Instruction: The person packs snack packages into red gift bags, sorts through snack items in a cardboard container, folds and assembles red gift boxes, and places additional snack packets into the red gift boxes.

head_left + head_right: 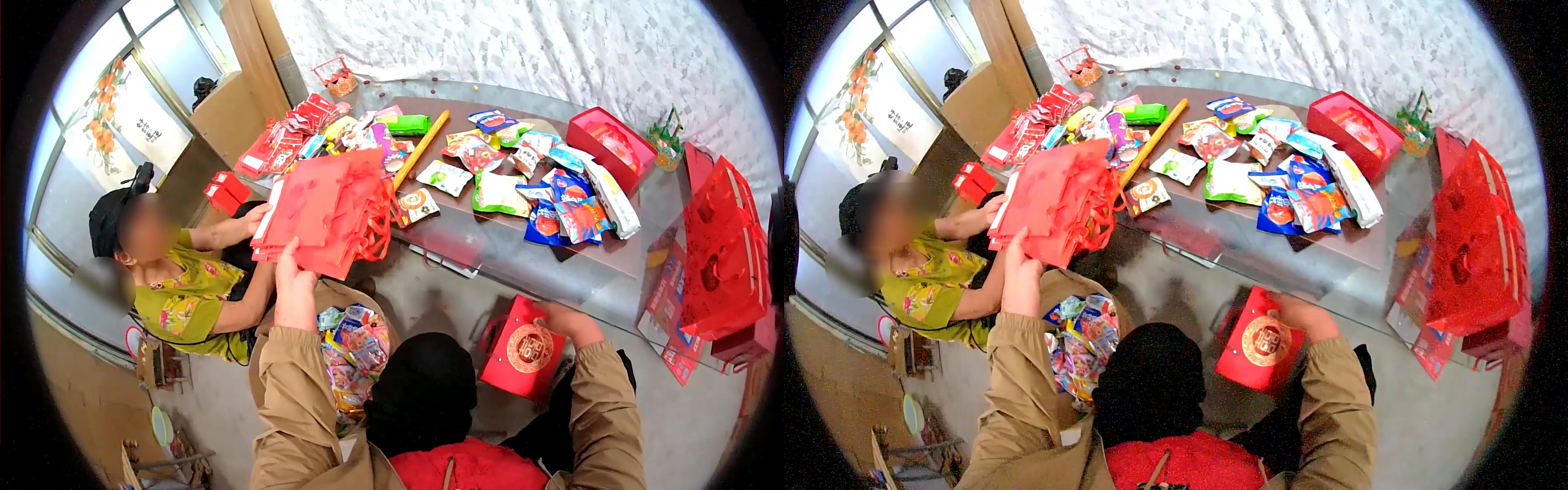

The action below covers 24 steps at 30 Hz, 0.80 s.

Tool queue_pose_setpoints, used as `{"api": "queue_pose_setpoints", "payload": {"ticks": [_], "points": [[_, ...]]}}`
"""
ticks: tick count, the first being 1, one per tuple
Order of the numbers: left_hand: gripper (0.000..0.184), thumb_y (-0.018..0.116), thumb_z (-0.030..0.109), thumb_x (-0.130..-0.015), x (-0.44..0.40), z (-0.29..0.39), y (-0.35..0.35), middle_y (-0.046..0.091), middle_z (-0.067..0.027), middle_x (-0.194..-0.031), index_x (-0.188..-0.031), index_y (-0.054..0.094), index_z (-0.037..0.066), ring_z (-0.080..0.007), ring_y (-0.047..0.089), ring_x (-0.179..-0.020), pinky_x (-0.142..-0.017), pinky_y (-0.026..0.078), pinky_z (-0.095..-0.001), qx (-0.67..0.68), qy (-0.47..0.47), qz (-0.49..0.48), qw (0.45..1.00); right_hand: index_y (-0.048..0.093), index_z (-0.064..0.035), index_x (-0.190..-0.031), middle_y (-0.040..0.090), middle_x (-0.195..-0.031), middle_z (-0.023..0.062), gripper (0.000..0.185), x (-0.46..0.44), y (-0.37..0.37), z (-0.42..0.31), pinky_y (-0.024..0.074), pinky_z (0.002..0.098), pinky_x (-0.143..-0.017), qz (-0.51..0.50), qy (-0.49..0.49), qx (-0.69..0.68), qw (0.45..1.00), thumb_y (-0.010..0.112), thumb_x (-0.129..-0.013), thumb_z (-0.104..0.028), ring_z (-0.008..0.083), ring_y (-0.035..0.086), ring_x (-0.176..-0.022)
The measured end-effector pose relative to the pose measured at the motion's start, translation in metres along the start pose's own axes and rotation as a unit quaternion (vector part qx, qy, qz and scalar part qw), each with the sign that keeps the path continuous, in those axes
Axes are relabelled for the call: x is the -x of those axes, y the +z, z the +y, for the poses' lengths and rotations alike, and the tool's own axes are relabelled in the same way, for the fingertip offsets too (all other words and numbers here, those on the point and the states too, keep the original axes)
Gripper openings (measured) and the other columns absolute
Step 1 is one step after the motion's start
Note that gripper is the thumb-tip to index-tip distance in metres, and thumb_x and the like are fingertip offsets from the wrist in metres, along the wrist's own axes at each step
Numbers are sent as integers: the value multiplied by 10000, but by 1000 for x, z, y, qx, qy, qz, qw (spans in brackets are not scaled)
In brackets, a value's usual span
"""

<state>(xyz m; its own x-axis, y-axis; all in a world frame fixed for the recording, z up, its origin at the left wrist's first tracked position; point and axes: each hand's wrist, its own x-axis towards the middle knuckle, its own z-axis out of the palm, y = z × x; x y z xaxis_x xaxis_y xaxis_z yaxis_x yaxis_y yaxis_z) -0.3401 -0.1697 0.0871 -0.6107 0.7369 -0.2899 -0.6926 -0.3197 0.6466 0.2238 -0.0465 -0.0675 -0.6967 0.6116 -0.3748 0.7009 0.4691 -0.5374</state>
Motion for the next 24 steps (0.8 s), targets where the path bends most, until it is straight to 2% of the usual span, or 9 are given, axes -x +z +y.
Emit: {"api": "queue_pose_setpoints", "payload": {"ticks": [7, 10, 12, 14, 17, 18, 20, 23, 24], "points": [[463, 521, 133, -941, 60, -13, 20, 523, -167, -1401, -1386, 461, 21, -360, 512, -1275, -1093, 412, -526, 41, 32, -24, 998, 491, -42, -1402, 536, -1390, 204, 538, 2, -5, -11, 404, 411, -1075, -27, -50, -9, 998, 587, -966, -342, 357, 506, -1284], [519, 536, 155, -928, 80, -25, 6, 510, -156, -1423, -1425, 432, 46, -350, 500, -1288, -1099, 395, -545, 41, 7, -39, 998, 497, -37, -1398, 537, -1393, 201, 524, 7, -13, -27, 403, 398, -1076, -43, -109, -92, 989, 554, -987, -357, 343, 507, -1290], [535, 559, 93, -892, 117, -47, 14, 524, -150, -1394, -1410, 438, 33, -347, 513, -1268, -1089, 413, -521, 5, 18, -73, 997, 455, -9, -1423, 509, -1437, 166, 560, 0, -10, -29, 400, 392, -1081, -40, -155, -171, 972, 491, -1023, -399, 285, 535, -1272], [524, 542, 24, -869, 147, -70, 17, 559, -158, -1341, -1385, 456, 22, -338, 543, -1237, -1089, 416, -503, -43, 36, -103, 993, 433, -46, -1455, 539, -1395, 177, 645, 6, -14, -38, 407, 414, -1080, -91, -137, -475, 865, 422, -1022, -524, 277, 534, -1271], [612, 555, -38, -799, 187, -107, 24, 553, -140, -1337, -1395, 434, 27, -314, 553, -1220, -1060, 445, -476, -116, 30, -144, 982, 318, -58, -1512, 524, -1393, 192, 732, 13, -17, -57, 432, 418, -1056, -45, -164, -693, 700, 295, -1020, -599, 303, 560, -1230], [637, 560, -34, -786, 201, -119, 26, 541, -137, -1351, -1405, 421, 28, -316, 543, -1230, -1060, 443, -475, -152, 14, -154, 976, 299, -64, -1522, 489, -1433, 185, 737, 23, -25, -64, 409, 425, -1081, -56, -196, -740, 641, 286, -1019, -603, 311, 528, -1274], [687, 571, -25, -762, 229, -144, 33, 517, -131, -1378, -1423, 395, 31, -321, 522, -1250, -1062, 440, -474, -226, -19, -179, 958, 274, -73, -1534, 467, -1458, 174, 700, 50, -38, -85, 383, 423, -1105, -36, -231, -778, 583, 299, -1036, -564, 284, 486, -1317], [687, 541, -85, -754, 260, -191, 31, 528, -116, -1354, -1413, 381, 21, -274, 536, -1230, -1050, 439, -405, -272, -71, -184, 942, 231, -34, -1537, 445, -1482, 135, 677, 83, -28, -105, 347, 392, -1127, 50, -116, -729, 673, 443, -1037, -439, 241, 443, -1348], [682, 528, -105, -758, 269, -206, 24, 530, -111, -1349, -1412, 378, 18, -258, 541, -1222, -1053, 432, -386, -285, -91, -195, 934, 234, -42, -1538, 459, -1466, 126, 660, 87, -23, -108, 352, 384, -1120, 86, -120, -649, 746, 476, -1029, -385, 230, 448, -1336]]}}
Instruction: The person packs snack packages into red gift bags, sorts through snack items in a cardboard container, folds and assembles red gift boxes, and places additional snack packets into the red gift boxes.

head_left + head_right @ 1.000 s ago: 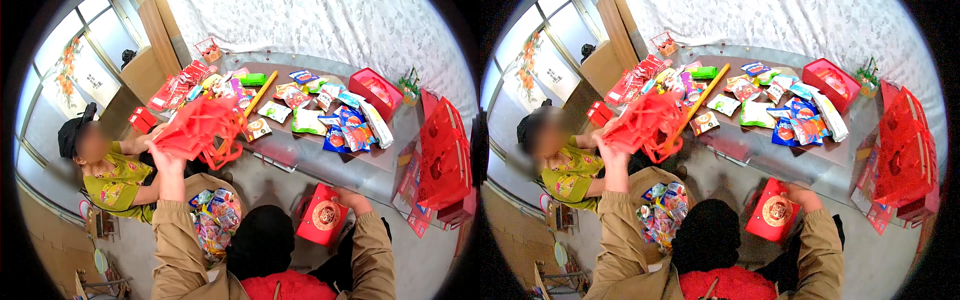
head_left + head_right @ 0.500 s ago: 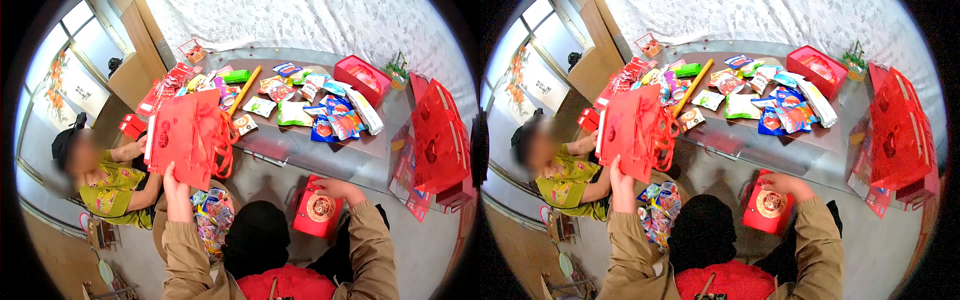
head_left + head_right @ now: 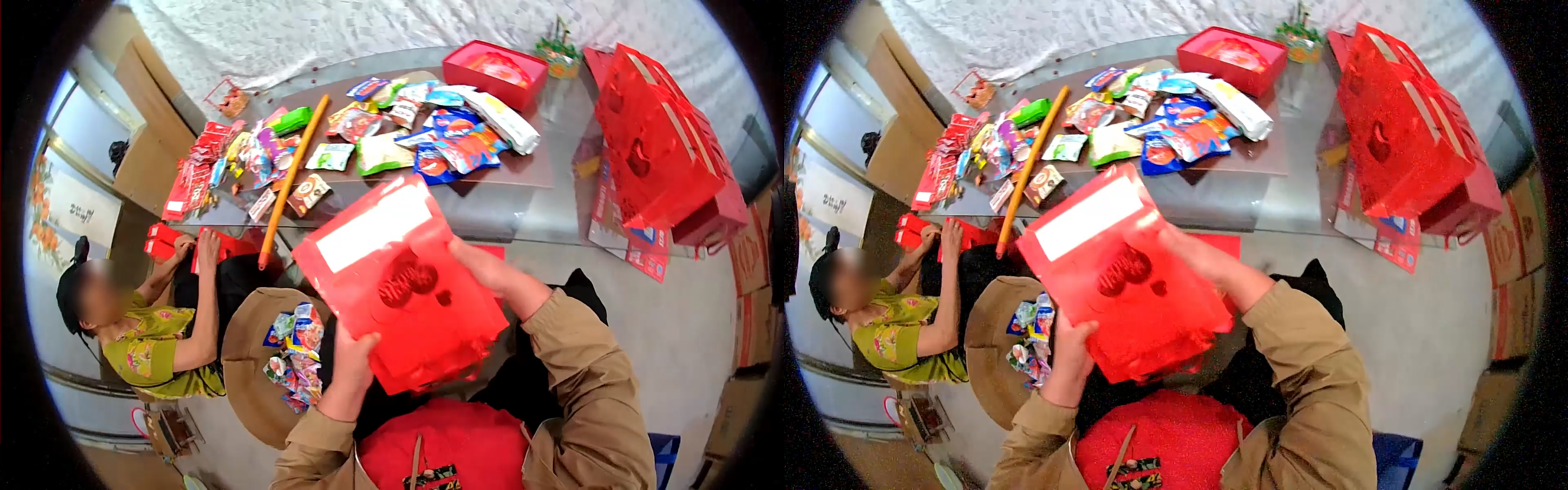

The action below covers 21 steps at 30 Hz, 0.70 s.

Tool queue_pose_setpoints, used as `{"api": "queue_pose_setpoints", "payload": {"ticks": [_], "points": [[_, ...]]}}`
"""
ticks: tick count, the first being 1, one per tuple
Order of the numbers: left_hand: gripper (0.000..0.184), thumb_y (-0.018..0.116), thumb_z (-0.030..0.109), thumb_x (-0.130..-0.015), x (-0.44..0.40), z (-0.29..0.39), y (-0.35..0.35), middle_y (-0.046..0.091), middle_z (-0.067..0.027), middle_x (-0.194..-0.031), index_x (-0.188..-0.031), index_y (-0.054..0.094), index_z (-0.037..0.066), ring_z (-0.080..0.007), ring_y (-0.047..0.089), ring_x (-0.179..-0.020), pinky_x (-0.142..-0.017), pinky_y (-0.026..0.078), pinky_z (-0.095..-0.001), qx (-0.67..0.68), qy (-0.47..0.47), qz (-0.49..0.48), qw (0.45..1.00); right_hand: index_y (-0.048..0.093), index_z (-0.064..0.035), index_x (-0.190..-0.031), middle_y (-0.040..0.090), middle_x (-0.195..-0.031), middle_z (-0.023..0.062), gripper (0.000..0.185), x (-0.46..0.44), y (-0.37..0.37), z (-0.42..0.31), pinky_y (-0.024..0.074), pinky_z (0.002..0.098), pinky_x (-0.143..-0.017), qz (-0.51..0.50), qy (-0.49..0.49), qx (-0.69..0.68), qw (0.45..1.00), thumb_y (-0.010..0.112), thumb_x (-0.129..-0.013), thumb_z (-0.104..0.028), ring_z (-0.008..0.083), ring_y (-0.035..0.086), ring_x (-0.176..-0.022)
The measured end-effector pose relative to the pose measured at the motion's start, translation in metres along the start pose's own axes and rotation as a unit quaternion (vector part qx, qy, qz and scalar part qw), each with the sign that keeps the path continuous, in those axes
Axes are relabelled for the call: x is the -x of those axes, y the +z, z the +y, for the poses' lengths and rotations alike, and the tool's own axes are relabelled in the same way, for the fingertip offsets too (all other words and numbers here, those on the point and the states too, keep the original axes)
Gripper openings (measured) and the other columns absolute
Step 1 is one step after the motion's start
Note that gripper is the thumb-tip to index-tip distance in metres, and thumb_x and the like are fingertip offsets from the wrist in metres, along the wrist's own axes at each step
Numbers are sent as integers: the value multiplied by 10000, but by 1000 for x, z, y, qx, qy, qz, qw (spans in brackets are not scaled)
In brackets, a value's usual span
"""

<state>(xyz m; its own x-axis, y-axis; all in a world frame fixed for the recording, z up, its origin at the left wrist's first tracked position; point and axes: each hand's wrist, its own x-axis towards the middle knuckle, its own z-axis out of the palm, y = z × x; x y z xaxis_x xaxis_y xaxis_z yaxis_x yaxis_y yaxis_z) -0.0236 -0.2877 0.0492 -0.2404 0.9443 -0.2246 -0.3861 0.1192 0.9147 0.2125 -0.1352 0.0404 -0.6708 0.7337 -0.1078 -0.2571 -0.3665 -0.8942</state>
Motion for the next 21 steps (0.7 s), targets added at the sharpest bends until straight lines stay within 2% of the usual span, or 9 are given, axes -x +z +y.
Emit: {"api": "queue_pose_setpoints", "payload": {"ticks": [2, 3, 4, 7, 10, 14, 15, 17, 21], "points": [[685, 525, -64, -758, 15, -29, 17, 525, -108, -1366, -1420, 374, 27, -277, 529, -1246, -1058, 436, -422, 33, -37, -36, 998, 240, -56, -1540, 488, -1435, 109, 646, 9, 1, 4, 362, 367, -1105, 13, -41, 222, 974, 542, -1014, -278, 208, 458, -1312], [667, 511, -66, -781, 21, -45, 21, 515, -104, -1378, -1426, 371, 34, -279, 513, -1265, -1075, 417, -422, 27, -53, -42, 997, 270, -65, -1528, 519, -1391, 91, 664, 9, -11, 13, 388, 354, -1075, 34, -25, 279, 959, 610, -973, -196, 175, 486, -1264], [652, 515, -75, -824, 27, -61, 22, 477, -105, -1415, -1442, 349, 49, -283, 481, -1296, -1108, 385, -432, 21, -57, -60, 996, 392, -62, -1455, 540, -1390, 142, 625, 10, -19, 18, 395, 371, -1071, 14, -23, 239, 971, 660, -933, -279, 230, 496, -1294], [634, 510, -84, -898, 48, -102, 26, 370, -116, -1471, -1451, 250, 84, -256, 411, -1345, -1137, 354, -428, 97, -200, -52, 974, 447, -57, -1416, 596, -1314, 171, 567, 31, -36, 28, 437, 379, -1028, -19, 74, 369, 926, 652, -920, -241, 265, 569, -1217], [616, 513, -87, -900, 55, -143, 15, 370, -135, -1467, -1434, 260, 87, -261, 419, -1339, -1119, 379, -436, 94, -228, -44, 968, 448, -22, -1404, 613, -1286, 151, 533, 48, -52, 60, 445, 376, -1014, -36, 80, 395, 914, 630, -951, -234, 234, 577, -1183], [700, 504, -106, -894, 44, -135, 32, 429, -154, -1415, -1485, 198, 113, -273, 481, -1282, -1065, 438, -427, 46, -244, 14, 969, 423, 9, -1413, 601, -1268, 136, 529, 67, -88, 118, 489, 351, -952, 62, 186, 199, 960, 610, -955, -182, 200, 579, -1130], [716, 501, -107, -896, 34, -140, 31, 451, -158, -1394, -1497, 185, 120, -276, 499, -1263, -1050, 450, -427, 41, -247, 5, 968, 418, 7, -1409, 606, -1237, 130, 523, 64, -117, 156, 512, 343, -909, 88, 200, 248, 944, 610, -952, -161, 195, 595, -1074], [705, 482, -86, -916, 7, -161, 27, 516, -146, -1338, -1520, 199, 141, -279, 547, -1207, -1006, 482, -428, 28, -218, -29, 975, 417, 7, -1403, 609, -1227, 126, 518, 71, -117, 162, 518, 353, -898, 173, 188, 205, 945, 610, -948, -146, 196, 603, -1053], [549, 493, -11, -958, -56, -155, 41, 530, -142, -1352, -1473, 332, 94, -294, 567, -1193, -986, 508, -453, 58, -213, -81, 972, 408, 6, -1403, 604, -1242, 129, 518, 71, -97, 136, 516, 355, -905, 290, 132, 119, 941, 607, -943, -124, 204, 607, -1062]]}}
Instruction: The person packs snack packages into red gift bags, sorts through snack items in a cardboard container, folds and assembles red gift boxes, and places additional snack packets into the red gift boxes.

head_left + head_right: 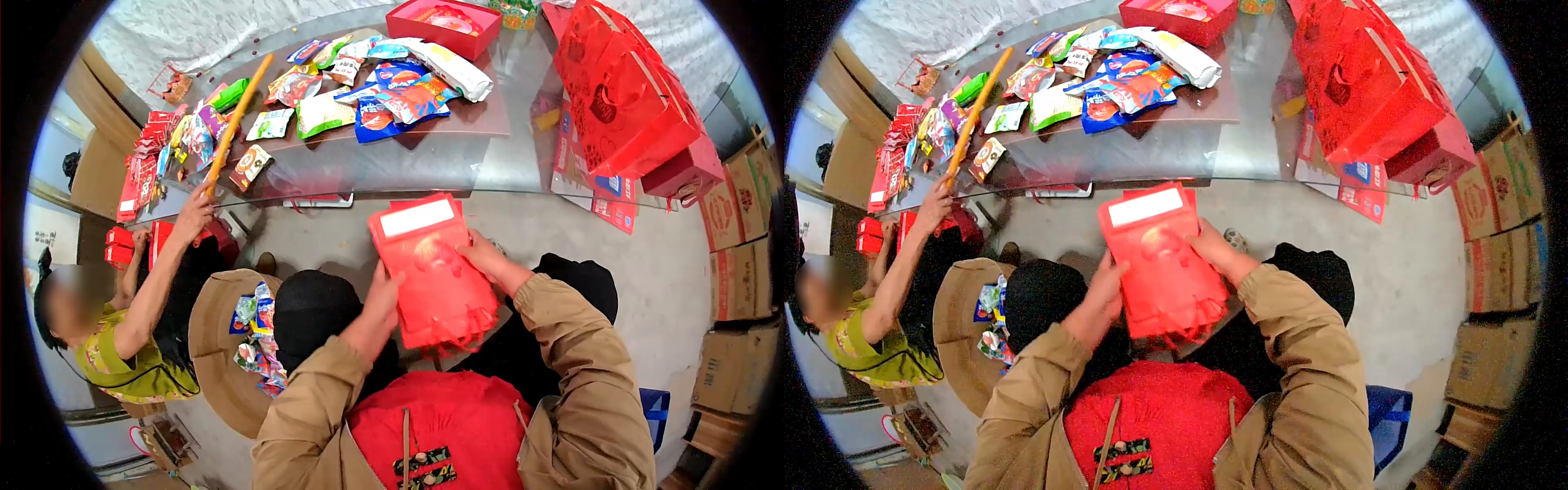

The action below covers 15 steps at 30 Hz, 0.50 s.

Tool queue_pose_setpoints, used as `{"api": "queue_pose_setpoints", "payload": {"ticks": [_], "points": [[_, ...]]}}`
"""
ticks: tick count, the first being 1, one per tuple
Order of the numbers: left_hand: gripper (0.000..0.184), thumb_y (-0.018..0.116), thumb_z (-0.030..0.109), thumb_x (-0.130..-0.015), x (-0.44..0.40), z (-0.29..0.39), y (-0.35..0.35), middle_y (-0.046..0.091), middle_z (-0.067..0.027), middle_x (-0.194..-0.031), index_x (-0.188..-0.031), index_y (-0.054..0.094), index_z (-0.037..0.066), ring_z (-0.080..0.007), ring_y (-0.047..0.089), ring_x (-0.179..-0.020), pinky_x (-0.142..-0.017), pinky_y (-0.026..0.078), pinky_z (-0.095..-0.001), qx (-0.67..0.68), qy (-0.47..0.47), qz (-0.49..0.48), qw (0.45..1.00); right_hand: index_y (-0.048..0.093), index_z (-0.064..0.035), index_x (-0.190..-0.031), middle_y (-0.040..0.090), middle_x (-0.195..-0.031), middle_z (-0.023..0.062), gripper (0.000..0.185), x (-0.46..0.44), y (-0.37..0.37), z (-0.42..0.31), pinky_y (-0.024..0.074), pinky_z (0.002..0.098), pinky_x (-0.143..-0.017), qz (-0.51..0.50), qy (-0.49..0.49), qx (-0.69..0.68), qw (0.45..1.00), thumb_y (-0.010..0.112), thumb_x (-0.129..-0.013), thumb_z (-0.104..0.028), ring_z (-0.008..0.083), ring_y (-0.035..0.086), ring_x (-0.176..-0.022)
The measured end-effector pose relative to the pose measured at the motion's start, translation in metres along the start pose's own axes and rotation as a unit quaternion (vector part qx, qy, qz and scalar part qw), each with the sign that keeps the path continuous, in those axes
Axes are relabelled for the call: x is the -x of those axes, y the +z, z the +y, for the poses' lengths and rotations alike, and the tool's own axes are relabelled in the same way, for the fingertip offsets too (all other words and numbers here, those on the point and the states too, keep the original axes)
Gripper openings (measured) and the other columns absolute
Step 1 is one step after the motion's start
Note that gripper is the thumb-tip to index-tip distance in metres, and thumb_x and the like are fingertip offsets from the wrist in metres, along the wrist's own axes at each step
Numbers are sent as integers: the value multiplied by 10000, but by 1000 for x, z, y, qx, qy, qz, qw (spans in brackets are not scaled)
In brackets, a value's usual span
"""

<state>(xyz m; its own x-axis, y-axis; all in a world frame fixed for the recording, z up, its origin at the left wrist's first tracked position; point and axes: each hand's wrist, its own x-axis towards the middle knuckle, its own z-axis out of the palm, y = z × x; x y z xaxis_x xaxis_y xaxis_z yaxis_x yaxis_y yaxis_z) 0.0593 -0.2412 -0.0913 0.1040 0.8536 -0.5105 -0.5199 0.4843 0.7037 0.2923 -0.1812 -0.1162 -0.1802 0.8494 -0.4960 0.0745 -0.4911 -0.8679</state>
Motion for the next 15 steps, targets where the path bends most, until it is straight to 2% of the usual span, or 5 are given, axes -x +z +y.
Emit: {"api": "queue_pose_setpoints", "payload": {"ticks": [3, 5, 8, 11, 15], "points": [[467, 487, 62, -993, -46, 16, -9, 549, -132, -1353, -1448, 386, 59, -262, 577, -1179, -960, 513, -407, -57, 4, -13, 998, 386, 6, -1416, 594, -1263, 135, 532, -22, 3, 3, 508, 360, -924, 2, -50, -103, 993, 598, -942, -110, 216, 607, -1078], [440, 476, 80, -1002, -69, 16, -24, 556, -127, -1347, -1436, 412, 45, -241, 582, -1167, -951, 506, -379, -71, 3, -46, 996, 378, -23, -1424, 585, -1264, 149, 518, -39, -2, 14, 532, 383, -897, 9, -15, -98, 995, 577, -955, -117, 242, 619, -1065], [403, 459, 100, -1013, -71, 12, -23, 577, -108, -1325, -1411, 449, 35, -216, 596, -1136, -948, 499, -360, -111, -56, 9, 992, 387, -28, -1418, 584, -1265, 164, 500, -43, 0, 12, 566, 399, -859, -1, 37, -126, 991, 577, -971, -148, 254, 625, -1074], [384, 445, 104, -1020, -85, -15, -43, 598, -87, -1296, -1396, 471, 31, -201, 606, -1110, -949, 496, -358, -175, -18, 4, 984, 445, -2, -1365, 608, -1224, 166, 451, -44, -1, 1, 584, 398, -812, -22, 52, -137, 989, 591, -966, -152, 249, 647, -1027], [377, 452, 96, -1017, -82, -19, -38, 608, -76, -1281, -1386, 487, 26, -186, 607, -1099, -942, 493, -342, -171, 11, 22, 985, 517, 18, -1292, 639, -1160, 149, 387, -56, -7, 15, 590, 395, -790, -43, 70, -156, 984, 608, -956, -152, 241, 666, -966]]}}
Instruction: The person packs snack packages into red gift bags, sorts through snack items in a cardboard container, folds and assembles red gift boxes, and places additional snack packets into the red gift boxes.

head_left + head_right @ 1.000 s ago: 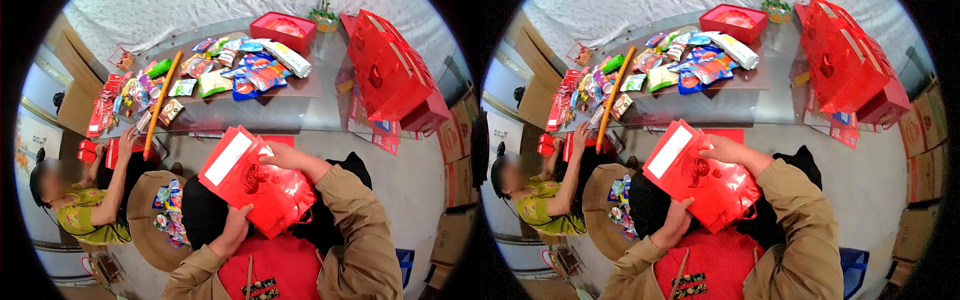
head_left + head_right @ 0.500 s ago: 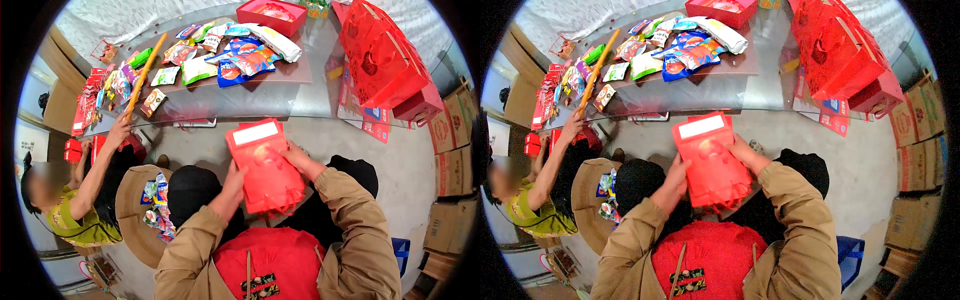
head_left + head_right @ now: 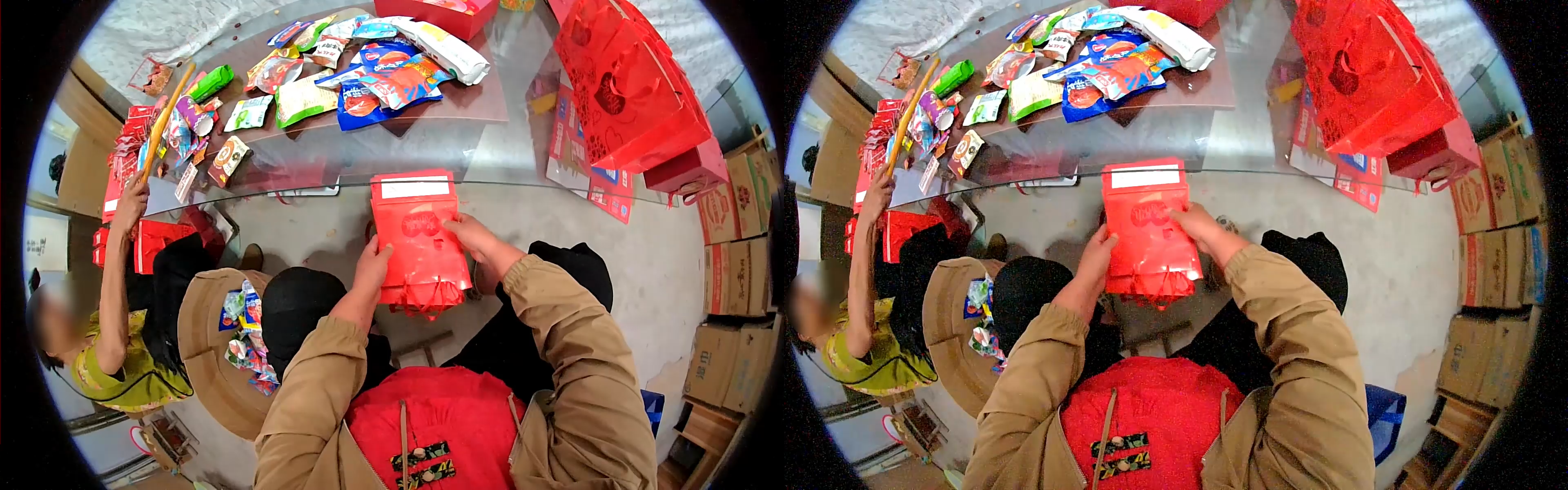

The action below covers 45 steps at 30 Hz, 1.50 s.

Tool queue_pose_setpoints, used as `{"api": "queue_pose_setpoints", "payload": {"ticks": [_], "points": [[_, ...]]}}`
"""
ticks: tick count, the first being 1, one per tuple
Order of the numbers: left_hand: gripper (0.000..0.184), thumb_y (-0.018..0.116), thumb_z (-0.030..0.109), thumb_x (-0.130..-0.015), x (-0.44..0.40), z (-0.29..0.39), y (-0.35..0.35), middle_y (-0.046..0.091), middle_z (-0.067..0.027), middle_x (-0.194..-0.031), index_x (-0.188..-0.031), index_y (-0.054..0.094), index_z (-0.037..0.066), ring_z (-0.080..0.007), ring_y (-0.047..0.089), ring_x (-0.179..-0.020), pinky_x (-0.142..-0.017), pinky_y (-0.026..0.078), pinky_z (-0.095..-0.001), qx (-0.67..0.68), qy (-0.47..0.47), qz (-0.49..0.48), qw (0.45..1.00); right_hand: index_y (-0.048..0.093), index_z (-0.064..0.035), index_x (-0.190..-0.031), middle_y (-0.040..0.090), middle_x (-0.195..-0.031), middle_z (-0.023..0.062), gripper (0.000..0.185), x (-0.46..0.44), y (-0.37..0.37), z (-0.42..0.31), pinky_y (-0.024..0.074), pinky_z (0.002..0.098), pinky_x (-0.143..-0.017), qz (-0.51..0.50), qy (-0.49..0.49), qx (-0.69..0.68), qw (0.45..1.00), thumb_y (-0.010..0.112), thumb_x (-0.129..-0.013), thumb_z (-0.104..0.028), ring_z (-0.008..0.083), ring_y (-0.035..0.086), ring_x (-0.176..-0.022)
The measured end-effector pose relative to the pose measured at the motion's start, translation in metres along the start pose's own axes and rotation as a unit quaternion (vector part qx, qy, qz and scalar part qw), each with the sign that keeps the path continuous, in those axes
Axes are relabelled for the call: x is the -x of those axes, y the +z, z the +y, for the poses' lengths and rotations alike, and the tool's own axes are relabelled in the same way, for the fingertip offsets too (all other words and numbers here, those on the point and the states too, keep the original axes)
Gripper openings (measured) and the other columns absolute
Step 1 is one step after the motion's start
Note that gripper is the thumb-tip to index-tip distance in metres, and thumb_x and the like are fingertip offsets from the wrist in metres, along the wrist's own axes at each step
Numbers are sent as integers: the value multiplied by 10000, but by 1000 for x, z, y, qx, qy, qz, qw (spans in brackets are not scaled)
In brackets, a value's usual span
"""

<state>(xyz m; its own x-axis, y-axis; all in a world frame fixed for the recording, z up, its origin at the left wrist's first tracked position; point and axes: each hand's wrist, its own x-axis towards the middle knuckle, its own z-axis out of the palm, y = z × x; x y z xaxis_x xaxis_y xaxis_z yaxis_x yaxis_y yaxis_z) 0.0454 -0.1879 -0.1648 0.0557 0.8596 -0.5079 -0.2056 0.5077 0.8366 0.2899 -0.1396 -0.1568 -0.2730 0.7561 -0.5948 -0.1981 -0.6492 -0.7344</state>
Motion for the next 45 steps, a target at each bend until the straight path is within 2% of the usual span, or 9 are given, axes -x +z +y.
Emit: {"api": "queue_pose_setpoints", "payload": {"ticks": [8, 12, 17, 20, 24, 28, 29, 43, 45], "points": [[421, 548, 97, -981, 16, 6, -2, 605, -88, -1266, -1386, 490, -2, -147, 591, -1064, -908, 488, -307, -282, 186, 122, 933, 536, 20, -1286, 637, -1130, 129, 396, 15, 14, -19, 545, 344, -821, 50, -106, 51, 992, 622, -941, -155, 198, 632, -987], [408, 581, 110, -970, 49, 39, 7, 613, -83, -1185, -1356, 523, -5, -133, 603, -999, -845, 502, -274, -248, 147, 123, 950, 536, 19, -1311, 629, -1184, 128, 447, 41, 23, -52, 513, 340, -878, 76, -115, 68, 988, 652, -930, -183, 189, 611, -1034], [368, 546, 121, -974, 112, 95, 18, 492, -151, -1365, -1323, 556, 5, -227, 473, -1272, -1077, 369, -347, -220, 224, 92, 945, 584, 30, -1251, 634, -1182, 129, 391, 61, 27, -71, 498, 328, -916, 49, -180, 239, 953, 646, -940, -200, 198, 606, -1057], [393, 522, 95, -960, 133, 95, 4, 459, -182, -1421, -1342, 539, 5, -283, 434, -1340, -1106, 349, -358, -286, 387, 32, 876, 592, 21, -1248, 639, -1178, 121, 381, 87, 36, -82, 493, 319, -924, 24, -222, 272, 936, 640, -946, -207, 187, 607, -1054], [580, 670, 333, -894, 170, 116, 23, 260, -210, -1548, -1349, 533, 1, -328, 352, -1400, -1104, 347, -430, -344, 376, 10, 860, 597, 14, -1245, 653, -1156, 80, 360, 103, 37, -85, 487, 313, -932, -33, -213, 233, 948, 622, -961, -208, 156, 605, -1048], [604, 776, 257, -786, 180, 120, 32, 486, -217, -1411, -1281, 575, -25, -342, 493, -1298, -1073, 397, -421, -406, 367, 31, 836, 582, -17, -1294, 619, -1238, 61, 363, 114, 36, -95, 472, 307, -937, -85, -163, 230, 956, 565, -993, -219, 133, 566, -1109], [548, 746, 93, -751, 183, 121, 37, 554, -174, -1367, -1265, 590, -21, -303, 507, -1297, -1093, 382, -391, -385, 355, 39, 851, 578, -15, -1297, 622, -1233, 61, 366, 114, 34, -95, 471, 307, -943, -85, -183, 243, 949, 561, -998, -225, 134, 570, -1105], [245, 606, 39, -862, 181, 113, 32, 664, -165, -1176, -1071, 690, -58, -231, 628, -1094, -955, 476, -315, -258, 298, 54, 918, 544, -35, -1354, 604, -1299, 117, 478, 137, 30, -121, 438, 353, -1021, -152, -184, 330, 913, 607, -981, -327, 207, 569, -1180], [229, 594, 32, -871, 181, 112, 33, 676, -153, -1143, -1055, 695, -62, -200, 641, -1036, -912, 493, -296, -238, 289, 60, 925, 546, -46, -1353, 586, -1324, 138, 498, 150, 29, -128, 436, 381, -1029, -153, -314, 433, 831, 665, -925, -271, 255, 558, -1208]]}}
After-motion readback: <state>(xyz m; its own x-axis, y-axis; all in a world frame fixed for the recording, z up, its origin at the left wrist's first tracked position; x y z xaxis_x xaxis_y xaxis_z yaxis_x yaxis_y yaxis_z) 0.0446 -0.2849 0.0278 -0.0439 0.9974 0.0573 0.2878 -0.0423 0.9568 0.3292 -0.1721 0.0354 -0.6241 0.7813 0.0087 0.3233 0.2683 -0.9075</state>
